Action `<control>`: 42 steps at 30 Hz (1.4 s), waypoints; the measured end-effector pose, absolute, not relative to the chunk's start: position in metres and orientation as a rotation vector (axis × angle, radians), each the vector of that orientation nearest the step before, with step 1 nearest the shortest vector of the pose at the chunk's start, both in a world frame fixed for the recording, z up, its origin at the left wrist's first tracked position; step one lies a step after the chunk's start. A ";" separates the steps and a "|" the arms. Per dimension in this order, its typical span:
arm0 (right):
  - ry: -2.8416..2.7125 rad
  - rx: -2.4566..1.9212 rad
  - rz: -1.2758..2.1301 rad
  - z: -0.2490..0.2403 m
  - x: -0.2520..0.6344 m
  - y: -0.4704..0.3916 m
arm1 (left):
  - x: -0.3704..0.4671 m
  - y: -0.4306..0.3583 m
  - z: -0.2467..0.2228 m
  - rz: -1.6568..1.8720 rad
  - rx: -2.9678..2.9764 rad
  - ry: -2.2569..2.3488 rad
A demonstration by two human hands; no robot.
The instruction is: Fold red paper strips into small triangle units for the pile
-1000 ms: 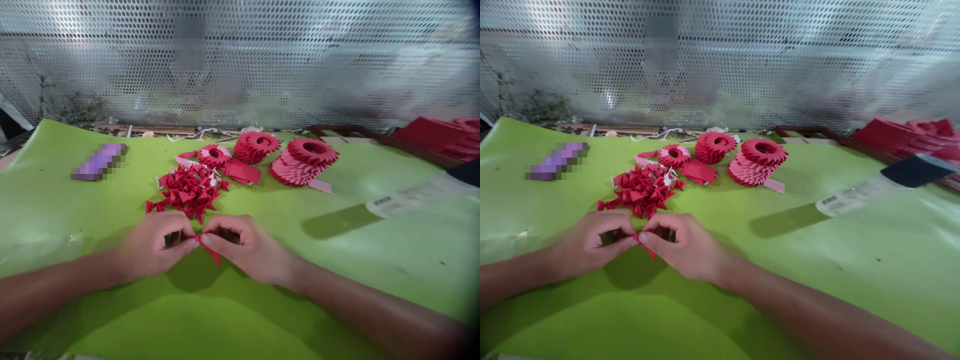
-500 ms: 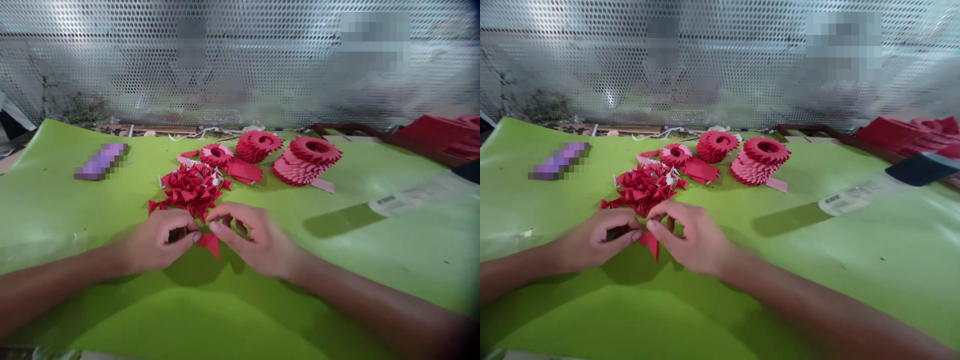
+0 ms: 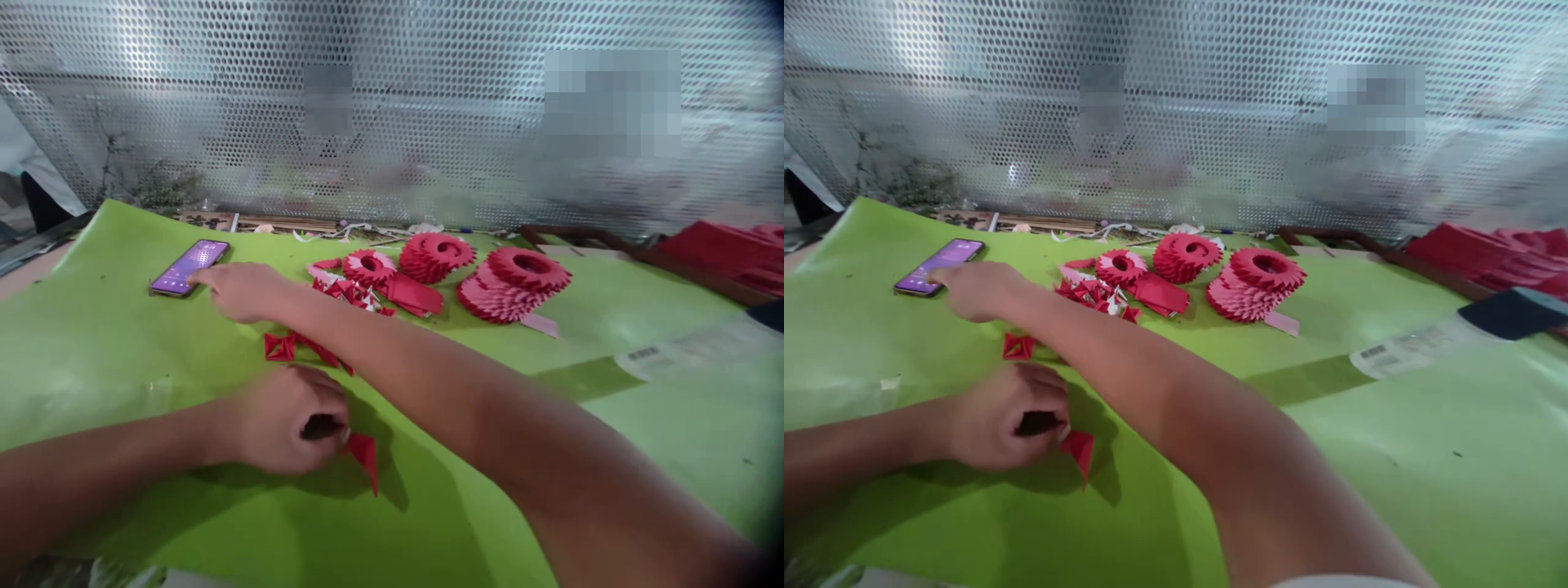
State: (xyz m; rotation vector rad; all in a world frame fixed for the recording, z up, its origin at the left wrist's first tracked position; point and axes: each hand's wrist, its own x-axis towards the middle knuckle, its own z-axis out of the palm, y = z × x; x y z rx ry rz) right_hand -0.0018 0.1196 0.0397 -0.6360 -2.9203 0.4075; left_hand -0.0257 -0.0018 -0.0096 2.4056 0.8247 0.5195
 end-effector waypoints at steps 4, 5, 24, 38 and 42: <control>-2.986 -0.670 0.379 0.019 -0.030 0.135 | -0.026 0.000 -0.014 0.507 2.416 0.798; -2.989 -0.671 0.374 0.017 -0.033 0.137 | -0.026 0.000 -0.014 0.504 2.415 0.799; -2.817 -0.620 0.352 0.049 0.012 0.124 | -0.025 0.001 -0.009 0.497 2.370 0.832; -2.486 -1.150 0.982 0.047 0.193 0.038 | -0.026 -0.001 -0.007 0.718 2.064 1.136; -2.297 -1.223 1.305 0.028 0.204 0.024 | -0.026 -0.001 -0.002 0.770 2.001 1.271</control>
